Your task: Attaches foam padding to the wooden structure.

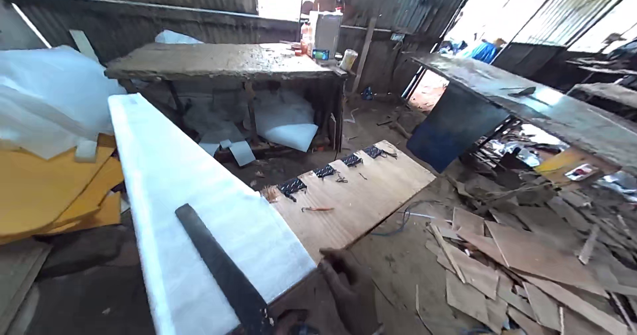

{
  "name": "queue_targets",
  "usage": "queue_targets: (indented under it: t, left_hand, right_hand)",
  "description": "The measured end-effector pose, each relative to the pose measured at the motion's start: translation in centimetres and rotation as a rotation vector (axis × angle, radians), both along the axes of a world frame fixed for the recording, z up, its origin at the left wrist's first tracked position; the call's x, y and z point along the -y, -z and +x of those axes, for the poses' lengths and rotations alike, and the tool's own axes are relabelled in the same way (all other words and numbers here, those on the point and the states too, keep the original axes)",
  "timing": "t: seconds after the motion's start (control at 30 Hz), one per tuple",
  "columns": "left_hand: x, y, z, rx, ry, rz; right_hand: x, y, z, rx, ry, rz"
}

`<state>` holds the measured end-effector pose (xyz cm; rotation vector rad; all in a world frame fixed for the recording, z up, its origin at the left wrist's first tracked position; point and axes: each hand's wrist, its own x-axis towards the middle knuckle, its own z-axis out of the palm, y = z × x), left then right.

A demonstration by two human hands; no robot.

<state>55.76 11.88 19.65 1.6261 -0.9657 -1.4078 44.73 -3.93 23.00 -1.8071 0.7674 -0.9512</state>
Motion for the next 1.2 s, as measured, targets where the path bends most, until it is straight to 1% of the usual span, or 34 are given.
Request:
queue_targets:
  t: [0.03,0.07,0.17,0.3,0.4,0.47,0.53,0.6,0.8,0.93,1.07,1.13,1.2]
  left_hand:
    - [-0.1,0.0,0.0,-0.008,-0.003,0.011]
    - [0.0,-0.1,0.0,-0.008,0.001,0.022]
    - [-0.1,-0.4,0.3,-0.026,0.027,0.030]
    - [-0.6,-0.5,0.4,-0.026,0.023,0.033]
    - [-1.3,-0.4,0.7,0.036,-0.001,0.079]
    - [-1.7,0.0,0.9,0.079,-0.035,0.092]
    - [-2.3,-0.3,0.9,0.070,-0.058,0.099]
    - [-3.0,0.0,1.0,0.062,-0.097,0.086]
    - [-4.1,-0.2,1.0,0.014,-0.154,0.087]
    - [-4.3,0.2,0.9,-0.013,-0.157,0.093]
    - [-4.4,0.3,1.0,-0.024,-0.127,0.088]
    - [-4.4,-0.3,1.2,-0.036,-0.109,0.103]
    - [-4.4,-0.7,1.3,-0.030,-0.109,0.106]
  right_hand:
    - [1.1,-0.8,0.6,-0.122,-0.021,-0.113]
    - [2.1,-1.7,1.3,-0.250,-0.045,-0.171]
    - [3.9,-3.5,4.1,-0.589,-0.169,-0.144]
    - [5.0,-2.6,8.8,-0.762,-0.276,-0.219]
    - [5.1,-2.6,12.2,-0.856,-0.275,-0.272]
    - [5.1,-2.7,13.9,-0.871,-0.254,-0.298]
    - [5.1,-2.7,15.1,-0.883,-0.241,-0.306]
    - [5.1,-2.7,15.9,-0.904,-0.204,-0.303]
    - [5.8,-2.7,17.3,-0.900,-0.140,-0.127]
    - [6.2,-2.5,17.6,-0.896,-0.169,-0.152]
    - [6.7,-1.9,16.9,-0.781,-0.220,-0.196]
    - [7.1,-1.5,16.4,-0.689,-0.212,-0.182]
    - [7.4,-1.8,16.2,-0.645,-0.191,-0.124]
